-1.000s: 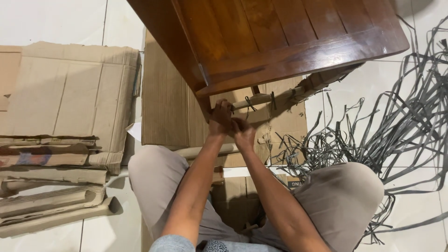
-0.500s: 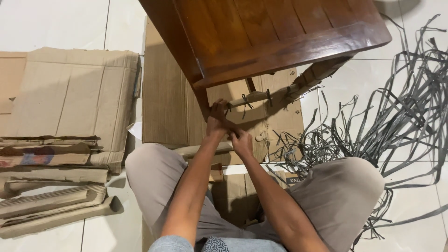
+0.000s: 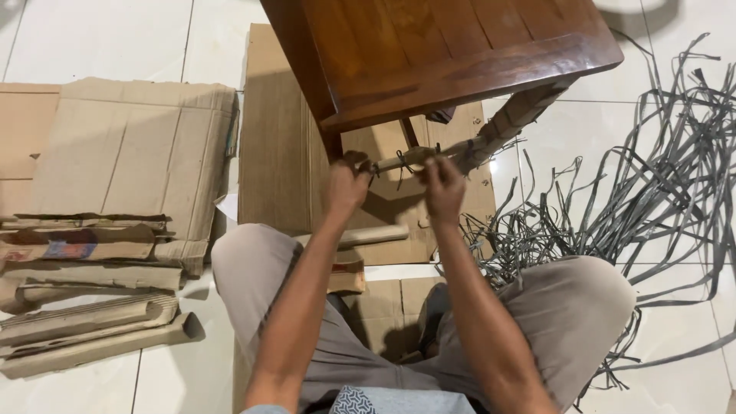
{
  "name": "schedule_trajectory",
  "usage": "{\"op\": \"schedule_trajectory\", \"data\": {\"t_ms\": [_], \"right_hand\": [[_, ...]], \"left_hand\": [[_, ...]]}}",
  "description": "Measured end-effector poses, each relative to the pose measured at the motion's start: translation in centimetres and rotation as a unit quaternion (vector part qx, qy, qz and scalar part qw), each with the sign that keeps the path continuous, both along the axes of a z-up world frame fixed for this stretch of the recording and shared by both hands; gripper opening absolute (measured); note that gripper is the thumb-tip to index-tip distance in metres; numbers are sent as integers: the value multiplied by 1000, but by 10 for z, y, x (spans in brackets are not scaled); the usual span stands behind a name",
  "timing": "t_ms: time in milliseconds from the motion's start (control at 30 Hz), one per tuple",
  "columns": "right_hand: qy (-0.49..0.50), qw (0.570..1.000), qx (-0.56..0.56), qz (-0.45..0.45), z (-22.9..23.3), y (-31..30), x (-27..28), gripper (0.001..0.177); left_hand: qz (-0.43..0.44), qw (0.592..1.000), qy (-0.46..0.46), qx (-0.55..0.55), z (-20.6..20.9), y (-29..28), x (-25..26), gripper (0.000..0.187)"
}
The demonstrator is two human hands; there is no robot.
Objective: Wrapping a wooden chair leg with cardboard and securing it with plastic straps.
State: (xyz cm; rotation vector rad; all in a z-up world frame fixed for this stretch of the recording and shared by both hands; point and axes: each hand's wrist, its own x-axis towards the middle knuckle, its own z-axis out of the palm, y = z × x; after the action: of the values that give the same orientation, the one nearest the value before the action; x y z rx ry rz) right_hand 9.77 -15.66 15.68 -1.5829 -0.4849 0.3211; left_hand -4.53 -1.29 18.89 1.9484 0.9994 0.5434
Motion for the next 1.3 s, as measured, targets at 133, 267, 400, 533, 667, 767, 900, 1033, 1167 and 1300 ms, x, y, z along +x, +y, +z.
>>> {"op": "schedule_trajectory", "data": {"t_ms": [133,267,400,533,667,767,900,1033,1167,1300], "right_hand": [[-64,996,40,-43,73,0,15,26],[-82,993,76,-28,90,5,45,52],[23,995,94,27,119,9,40,74],[16,995,98,10,118,9,56,87],[14,997,69,18,106,12,79,102],[-7,998,43,51,134,14,81,83],[-40,996,3,80,142,22,103,101],[-19,998,-24,47,139,33,129,108],[10,997,21,67,150,31,135,70],[7,996,41,74,142,33,141,97]], "left_hand": [[31,998,-43,40,48,2,-16,28],[151,973,-142,97,71,5,-27,38],[163,966,-181,90,104,4,-25,33],[130,963,-237,6,89,9,-17,45],[99,960,-258,-49,64,29,-18,48],[24,958,-272,-92,44,46,-12,55],[-21,956,-282,-82,2,63,9,73],[-37,931,-357,-68,13,47,30,69],[8,953,-299,48,27,36,36,66],[6,959,-270,86,17,38,37,52]]}}
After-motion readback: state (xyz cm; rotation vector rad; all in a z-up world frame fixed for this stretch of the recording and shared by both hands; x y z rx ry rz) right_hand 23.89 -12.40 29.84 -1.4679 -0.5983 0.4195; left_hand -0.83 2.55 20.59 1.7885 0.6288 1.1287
